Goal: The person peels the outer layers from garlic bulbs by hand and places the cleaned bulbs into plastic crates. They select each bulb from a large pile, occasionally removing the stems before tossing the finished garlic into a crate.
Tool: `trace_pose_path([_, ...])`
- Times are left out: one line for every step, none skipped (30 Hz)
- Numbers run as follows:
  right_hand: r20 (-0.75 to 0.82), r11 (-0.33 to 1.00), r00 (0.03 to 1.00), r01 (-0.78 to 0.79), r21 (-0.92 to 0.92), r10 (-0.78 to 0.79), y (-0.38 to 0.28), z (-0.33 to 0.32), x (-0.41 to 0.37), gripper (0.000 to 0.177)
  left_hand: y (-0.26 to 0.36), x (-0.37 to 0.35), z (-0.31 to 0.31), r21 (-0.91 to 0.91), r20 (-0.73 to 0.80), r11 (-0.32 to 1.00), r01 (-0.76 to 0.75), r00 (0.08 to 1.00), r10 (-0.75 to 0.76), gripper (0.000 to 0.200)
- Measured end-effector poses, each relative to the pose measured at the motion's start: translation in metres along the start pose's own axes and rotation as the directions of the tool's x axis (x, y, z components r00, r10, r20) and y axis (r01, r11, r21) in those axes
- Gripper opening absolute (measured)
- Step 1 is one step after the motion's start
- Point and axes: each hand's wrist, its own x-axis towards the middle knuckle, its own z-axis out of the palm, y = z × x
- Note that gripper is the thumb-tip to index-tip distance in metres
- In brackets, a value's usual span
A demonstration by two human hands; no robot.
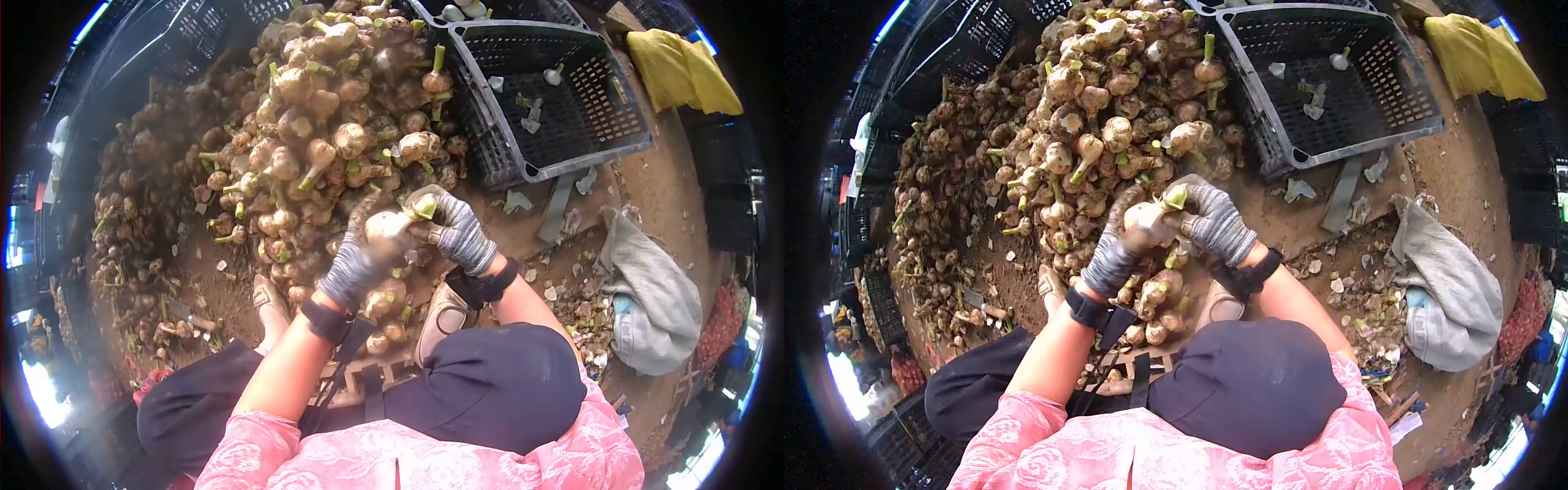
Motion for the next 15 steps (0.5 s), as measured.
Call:
trace_pose_path([-0.071,0.991,0.996,0.051,-0.121,-0.060,0.000,0.001,0.001,0.023,0.005,-0.002,0.004,0.123,-0.102,0.984,-0.127,0.985,0.140,0.057])
trace_pose_path([-0.090,0.991,0.995,0.032,-0.133,-0.044,-0.002,0.004,-0.002,0.023,0.004,-0.003,0.002,0.210,-0.150,0.976,-0.060,0.984,0.092,0.074])
trace_pose_path([-0.088,0.991,0.995,0.033,-0.133,-0.045,0.001,0.005,-0.004,0.023,0.005,-0.004,0.000,0.211,-0.151,0.976,-0.061,0.984,0.094,0.074])
trace_pose_path([-0.064,0.995,0.998,-0.003,-0.100,-0.004,0.008,0.003,-0.005,0.023,0.006,-0.005,0.000,0.078,-0.169,0.996,-0.039,0.984,0.052,0.073])
trace_pose_path([-0.039,0.997,0.999,-0.039,-0.069,0.036,0.013,0.001,-0.007,0.023,0.009,-0.006,0.000,-0.057,-0.181,0.998,-0.020,0.983,0.009,0.072])
trace_pose_path([-0.034,0.988,0.992,-0.117,0.103,0.121,0.011,0.000,-0.007,0.023,0.019,-0.010,0.002,-0.241,-0.143,0.968,0.070,0.984,-0.107,0.069])
trace_pose_path([0.054,0.966,0.993,-0.119,0.230,0.110,0.006,-0.004,-0.008,0.025,0.036,-0.007,-0.001,-0.354,0.055,0.885,0.302,0.952,-0.303,0.062])
trace_pose_path([0.069,0.901,0.984,-0.177,0.397,0.163,0.001,-0.001,-0.008,0.027,0.031,-0.006,-0.005,-0.432,0.111,0.837,0.336,0.941,-0.320,0.060])
trace_pose_path([0.092,0.804,0.972,-0.229,0.549,0.214,-0.003,0.003,-0.009,0.028,0.033,-0.004,-0.005,-0.502,0.171,0.780,0.373,0.927,-0.333,0.059])
trace_pose_path([0.104,0.794,0.967,-0.250,0.554,0.231,-0.004,0.003,-0.009,0.027,0.036,-0.001,-0.002,-0.516,0.165,0.767,0.381,0.923,-0.347,0.059])
trace_pose_path([0.105,0.796,0.968,-0.248,0.553,0.228,-0.007,0.004,-0.008,0.027,0.039,-0.001,0.001,-0.515,0.165,0.769,0.379,0.924,-0.345,0.059])
trace_pose_path([0.069,0.808,0.960,-0.267,0.526,0.273,-0.012,0.004,-0.009,0.026,0.040,-0.002,0.003,-0.521,0.127,0.779,0.348,0.934,-0.333,0.060])
trace_pose_path([0.031,0.817,0.948,-0.289,0.499,0.317,-0.014,0.005,-0.010,0.026,0.040,-0.004,0.003,-0.527,0.087,0.788,0.319,0.942,-0.323,0.060])
trace_pose_path([-0.005,0.914,0.975,-0.208,0.348,0.223,-0.009,0.006,-0.010,0.028,0.037,-0.004,0.002,-0.280,0.092,0.927,0.251,0.968,-0.234,0.058])
trace_pose_path([-0.006,0.913,0.974,-0.211,0.349,0.227,-0.009,0.004,-0.012,0.028,0.037,-0.005,0.003,-0.282,0.091,0.925,0.254,0.967,-0.238,0.058])
